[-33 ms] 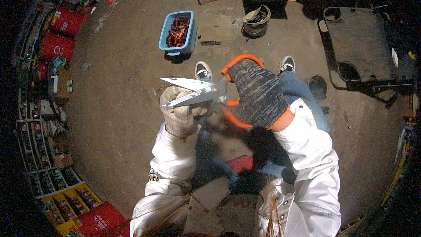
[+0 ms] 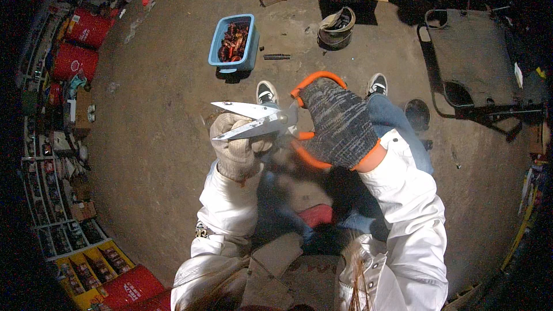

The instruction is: The person sits on the floor and uses a screwdriver and pliers to manipulate a small mechanical component. They repeatedly adjust the part, insert the screwdriver, and use pliers to grip and turn sections of the object.

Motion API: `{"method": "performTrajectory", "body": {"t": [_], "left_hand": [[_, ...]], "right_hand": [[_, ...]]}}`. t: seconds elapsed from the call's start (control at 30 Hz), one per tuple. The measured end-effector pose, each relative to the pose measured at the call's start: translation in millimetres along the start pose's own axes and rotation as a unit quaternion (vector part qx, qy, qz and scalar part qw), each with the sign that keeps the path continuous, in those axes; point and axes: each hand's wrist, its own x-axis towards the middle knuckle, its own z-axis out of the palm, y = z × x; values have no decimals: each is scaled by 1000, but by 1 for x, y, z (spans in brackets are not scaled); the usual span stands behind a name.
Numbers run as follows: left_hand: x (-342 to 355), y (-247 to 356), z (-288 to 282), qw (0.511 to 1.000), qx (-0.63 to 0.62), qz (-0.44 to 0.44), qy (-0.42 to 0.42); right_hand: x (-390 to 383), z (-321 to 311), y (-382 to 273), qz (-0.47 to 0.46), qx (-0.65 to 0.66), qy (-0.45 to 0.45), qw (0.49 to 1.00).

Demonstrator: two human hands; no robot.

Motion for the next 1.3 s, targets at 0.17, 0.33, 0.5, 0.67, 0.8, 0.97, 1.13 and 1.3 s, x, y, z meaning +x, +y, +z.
{"method": "performTrajectory", "body": {"t": [0.17, 0.33, 0.5, 0.67, 0.8, 0.97, 1.13, 1.3], "left_hand": [[-1, 1, -1, 998, 13, -48, 24], [0, 4, 3, 999, 4, -45, 24], [0, -1, 11, 996, 51, -6, 68], [0, -3, 0, 999, -40, -6, 11], [1, -4, -4, 1000, -6, -12, 23], [1, 0, 3, 998, -20, -50, 32], [0, -5, 9, 998, 29, 10, 60], [1, -19, -4, 996, 53, 71, -3]], "right_hand": [[-1, 1, 0, -1, 4, 11, 1000], [0, 1, -2, 13, -3, -5, 1000], [1, 1, -3, 22, 12, -13, 1000], [2, 0, -3, 13, 23, -22, 999], [3, 1, -2, 0, 26, -1, 1000], [2, 4, -2, 15, 21, -5, 1000], [1, 7, -1, -8, 8, 23, 1000], [1, 8, -7, 24, 82, 6, 996]]}}
